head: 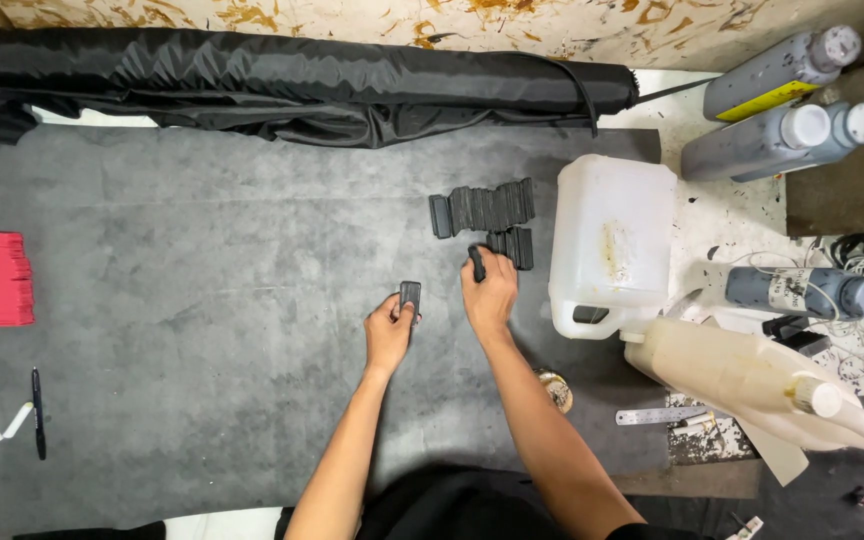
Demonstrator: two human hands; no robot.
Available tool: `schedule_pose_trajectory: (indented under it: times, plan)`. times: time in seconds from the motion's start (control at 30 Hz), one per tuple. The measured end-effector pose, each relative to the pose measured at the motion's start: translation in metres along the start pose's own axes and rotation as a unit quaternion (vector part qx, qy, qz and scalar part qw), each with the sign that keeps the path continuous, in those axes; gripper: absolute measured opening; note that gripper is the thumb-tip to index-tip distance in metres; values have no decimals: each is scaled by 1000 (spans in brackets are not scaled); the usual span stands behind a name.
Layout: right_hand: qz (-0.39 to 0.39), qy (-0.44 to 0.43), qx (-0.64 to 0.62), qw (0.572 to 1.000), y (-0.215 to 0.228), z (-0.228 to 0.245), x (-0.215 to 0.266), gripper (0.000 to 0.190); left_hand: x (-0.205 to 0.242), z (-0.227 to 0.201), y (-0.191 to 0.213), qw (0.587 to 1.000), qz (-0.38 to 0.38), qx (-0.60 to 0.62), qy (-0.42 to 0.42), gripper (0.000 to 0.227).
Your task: Sorting and arranging small black rectangular components into organized rows on a workbench
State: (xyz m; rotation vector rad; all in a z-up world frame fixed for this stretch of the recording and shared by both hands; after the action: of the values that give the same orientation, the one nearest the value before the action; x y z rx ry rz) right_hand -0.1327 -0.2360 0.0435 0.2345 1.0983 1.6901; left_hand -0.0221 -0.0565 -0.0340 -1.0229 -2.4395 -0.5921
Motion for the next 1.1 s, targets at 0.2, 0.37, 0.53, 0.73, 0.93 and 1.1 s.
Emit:
schedule_pose_trajectory:
  times: [0.2,0.37,0.53,0.73,0.93,1.1]
  plan:
    - [-44,-51,-95,993,-6,-14,1,23,12,-21,5,1000,2,1,4,20]
    - [-61,41,-36,997,5,1,-1,24,9,-14,3,1000,1,-6,5,20]
    - [-2,165,21,986,2,4,11,24,11,-16,3,1000,2,-7,9,21]
    - [99,190,95,972,-13,-19,30,31,9,-14,2,1000,10,4,10,21]
    - [86,157,51,983,-12,-4,30,27,1,0,-2,1000,-1,6,8,22]
    - [79,145,249,954,-6,-3,18,26,3,-1,-2,1000,7,6,18,22]
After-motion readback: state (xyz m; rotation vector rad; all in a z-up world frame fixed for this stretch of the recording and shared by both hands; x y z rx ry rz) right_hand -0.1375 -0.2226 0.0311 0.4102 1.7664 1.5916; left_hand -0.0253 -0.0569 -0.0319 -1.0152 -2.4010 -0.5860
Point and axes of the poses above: each hand's wrist, its own x-axis away from the middle knuckle, its own y-axis out of the back of the hand, z = x × y, the point moved 5 cm from there along -x, towards the middle knuckle, and after that the axes turned 6 degrees about z, right-handed, at the moved point
